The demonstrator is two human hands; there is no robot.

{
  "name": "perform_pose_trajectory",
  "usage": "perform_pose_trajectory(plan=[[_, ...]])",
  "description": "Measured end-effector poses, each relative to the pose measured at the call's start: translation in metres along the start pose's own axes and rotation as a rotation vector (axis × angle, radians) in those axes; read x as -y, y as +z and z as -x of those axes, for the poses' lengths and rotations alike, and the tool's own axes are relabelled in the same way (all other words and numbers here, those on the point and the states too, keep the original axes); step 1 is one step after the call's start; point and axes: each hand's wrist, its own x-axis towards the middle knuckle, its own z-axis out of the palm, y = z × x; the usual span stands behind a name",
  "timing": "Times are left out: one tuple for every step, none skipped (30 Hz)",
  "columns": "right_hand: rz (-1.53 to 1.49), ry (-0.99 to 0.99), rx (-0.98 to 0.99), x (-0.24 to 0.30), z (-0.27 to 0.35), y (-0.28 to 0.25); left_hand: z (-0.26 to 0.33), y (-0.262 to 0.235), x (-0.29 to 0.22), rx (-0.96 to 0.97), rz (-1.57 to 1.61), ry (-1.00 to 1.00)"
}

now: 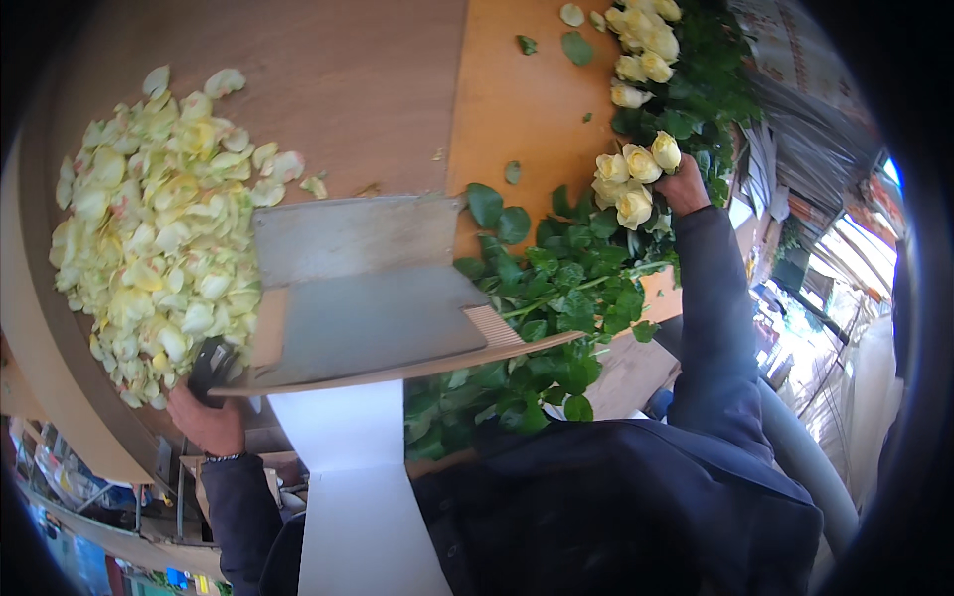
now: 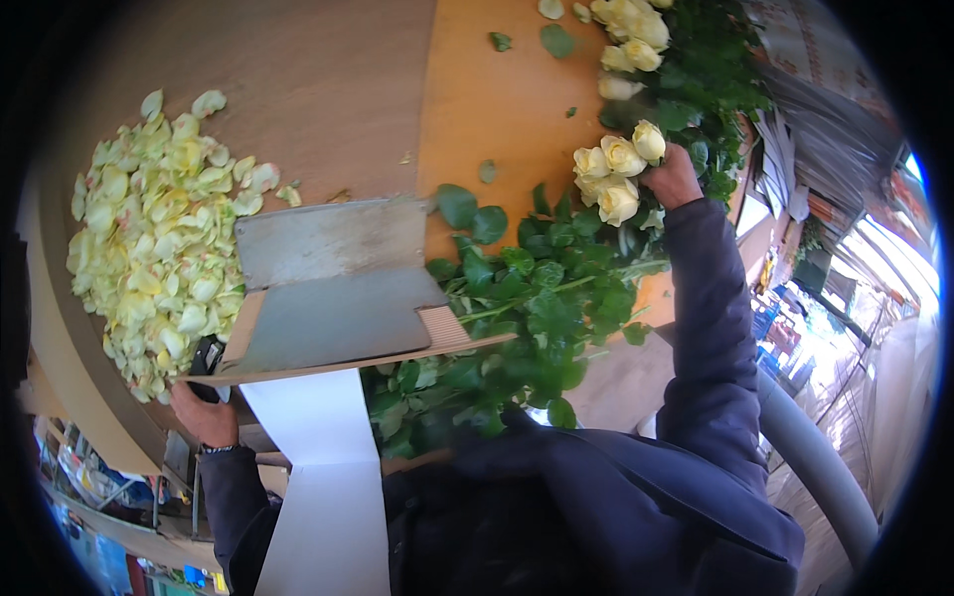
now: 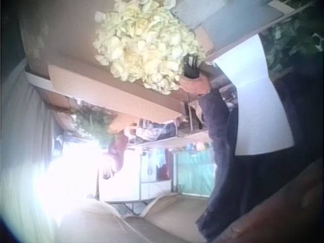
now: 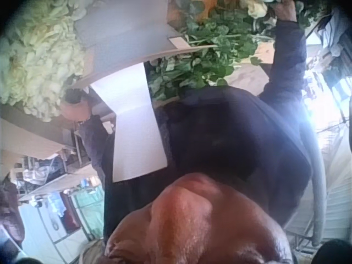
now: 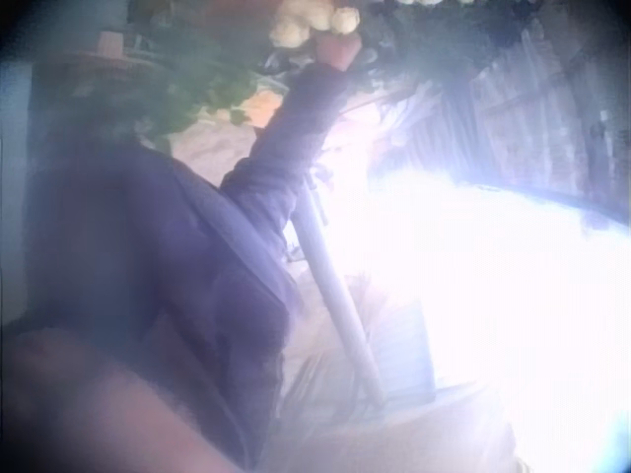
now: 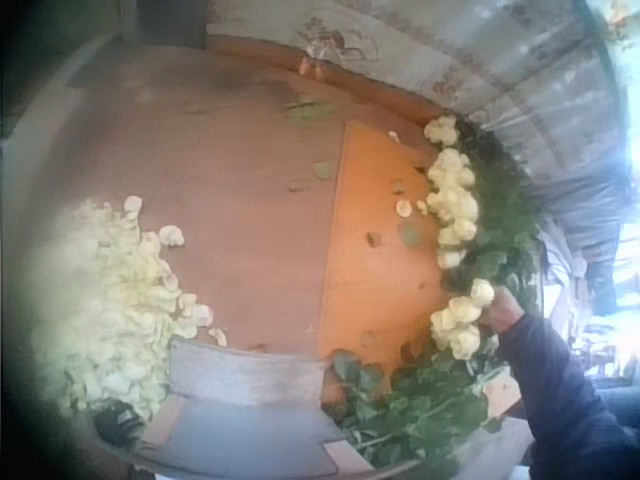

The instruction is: The person arranges white roses and hydrangea petals into a cardboard box lined with white paper. They place the flowers one by one, adjust their positions, and use a stapler to secure the box flaps. The person also gathers and sets aside a bunch of green stems.

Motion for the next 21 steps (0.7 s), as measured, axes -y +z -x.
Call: perform_pose_trajectory(plan=[[0.018, 0.02, -0.03, 0.0, 0.008, -0.007, 0.0, 0.001, -0.001, -0.019, 0.019, 0.023], [0.035, 0.039, -0.06, 0.001, 0.015, -0.015, 0.0, 0.0, -0.001, -0.033, 0.036, 0.026], [0.05, 0.012, -0.106, 0.0, 0.021, -0.018, 0.0, 0.001, -0.002, -0.051, 0.054, 0.038], [0.075, -0.009, -0.134, 0.0, 0.026, -0.022, 0.0, 0.0, -0.002, -0.044, 0.066, 0.026], [0.08, -0.024, -0.168, -0.001, 0.031, -0.024, 0.0, 0.001, -0.002, -0.045, 0.062, 0.037], [0.068, -0.039, -0.203, -0.002, 0.035, -0.026, 0.0, 0.0, -0.002, -0.049, 0.062, 0.058], [0.105, -0.05, -0.267, -0.003, 0.039, -0.027, 0.0, 0.001, -0.002, -0.054, 0.054, 0.057], [0.086, -0.064, -0.292, -0.004, 0.042, -0.029, 0.0, 0.001, -0.001, -0.06, 0.047, 0.069], [0.066, -0.079, -0.317, -0.005, 0.045, -0.031, 0.0, 0.001, -0.001, -0.065, 0.039, 0.08], [0.031, -0.108, -0.346, -0.006, 0.048, -0.033, 0.0, 0.001, 0.0, -0.062, 0.033, 0.081], [0.049, -0.114, -0.405, -0.009, 0.049, -0.034, 0.0, 0.001, 0.0, -0.06, 0.026, 0.082], [0.011, -0.085, -0.45, -0.011, 0.052, -0.037, 0.0, 0.002, 0.001, -0.058, 0.019, 0.082], [-0.015, -0.082, -0.518, -0.013, 0.053, -0.041, 0.0, 0.002, 0.001, -0.057, 0.017, 0.08], [-0.025, -0.075, -0.588, -0.016, 0.054, -0.047, 0.0, 0.002, 0.001, -0.057, 0.016, 0.077], [-0.101, -0.153, -0.655, -0.019, 0.054, -0.052, 0.0, 0.003, 0.001, -0.056, 0.017, 0.073], [-0.123, -0.179, -0.693, -0.021, 0.056, -0.06, 0.001, 0.003, 0.001, -0.069, 0.013, 0.087], [-0.191, -0.214, -0.721, -0.024, 0.058, -0.068, 0.001, 0.004, 0.002, -0.082, 0.009, 0.101], [-0.269, -0.277, -0.732, -0.026, 0.06, -0.076, 0.001, 0.004, 0.002, -0.095, 0.006, 0.114], [-0.28, -0.237, -0.739, -0.028, 0.062, -0.085, 0.001, 0.004, 0.003, -0.082, 0.006, 0.109], [-0.293, -0.213, -0.741, -0.03, 0.063, -0.092, 0.001, 0.004, 0.003, -0.069, 0.005, 0.105], [-0.317, -0.198, -0.746, -0.031, 0.064, -0.099, 0.001, 0.005, 0.004, -0.063, -0.003, 0.097]])
